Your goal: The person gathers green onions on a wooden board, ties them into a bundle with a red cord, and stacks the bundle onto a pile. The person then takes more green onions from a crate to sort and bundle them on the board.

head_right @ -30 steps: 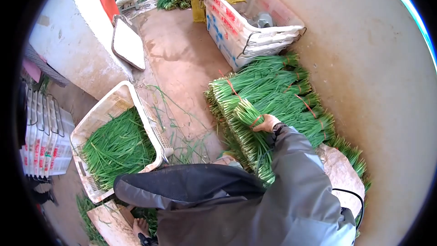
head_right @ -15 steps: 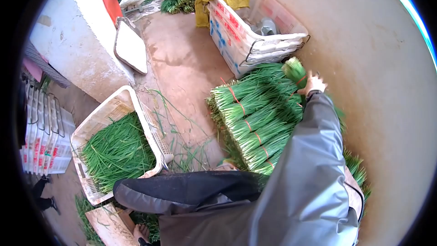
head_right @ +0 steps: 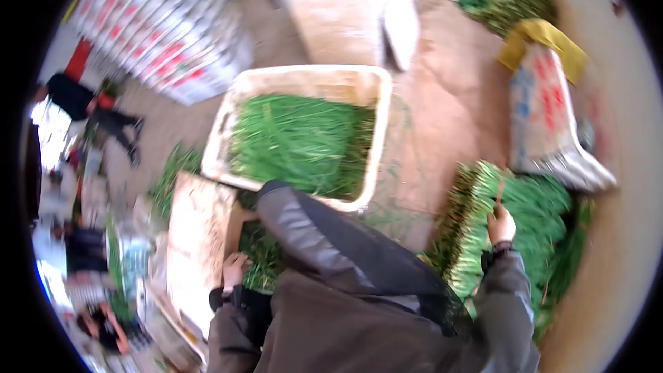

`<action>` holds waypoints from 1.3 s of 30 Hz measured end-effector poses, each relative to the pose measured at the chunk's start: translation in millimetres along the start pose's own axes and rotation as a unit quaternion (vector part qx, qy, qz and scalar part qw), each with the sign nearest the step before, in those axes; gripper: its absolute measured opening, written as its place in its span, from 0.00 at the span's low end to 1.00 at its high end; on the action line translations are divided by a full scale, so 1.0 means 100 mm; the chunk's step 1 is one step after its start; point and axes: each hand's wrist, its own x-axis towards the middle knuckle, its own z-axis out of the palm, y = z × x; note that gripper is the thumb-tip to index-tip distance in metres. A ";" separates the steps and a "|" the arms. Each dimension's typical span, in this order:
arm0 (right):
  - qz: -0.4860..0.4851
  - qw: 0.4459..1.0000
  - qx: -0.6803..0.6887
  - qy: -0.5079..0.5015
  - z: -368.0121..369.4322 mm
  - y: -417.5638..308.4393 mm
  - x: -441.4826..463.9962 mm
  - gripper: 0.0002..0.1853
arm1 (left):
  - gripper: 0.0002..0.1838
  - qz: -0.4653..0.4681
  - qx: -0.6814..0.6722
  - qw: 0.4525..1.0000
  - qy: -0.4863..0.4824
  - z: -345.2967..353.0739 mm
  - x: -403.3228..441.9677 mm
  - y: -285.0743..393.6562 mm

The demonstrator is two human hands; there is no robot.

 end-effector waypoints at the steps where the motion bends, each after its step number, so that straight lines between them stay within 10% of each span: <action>1: -0.022 1.000 0.021 0.001 0.04 -0.19 0.01 0.12 | 0.08 0.016 0.002 1.000 0.016 0.01 -0.07 -0.01; 12: -0.295 0.928 0.210 -0.083 0.53 -2.75 0.31 0.06 | 0.08 0.274 0.248 0.921 0.122 0.30 -0.76 0.86; 16: -0.341 0.904 0.189 -0.173 0.86 -3.66 -0.07 0.08 | 0.05 0.240 0.137 0.953 0.124 0.25 -1.12 0.99; 22: -0.461 0.886 -0.047 -0.008 1.22 -3.68 -0.16 0.08 | 0.04 0.163 -0.032 0.954 0.249 -0.31 -1.36 0.44; 39: -0.495 0.869 -0.022 -0.022 1.28 -3.67 -0.05 0.05 | 0.06 0.147 -0.208 0.901 0.351 -0.46 -1.88 0.23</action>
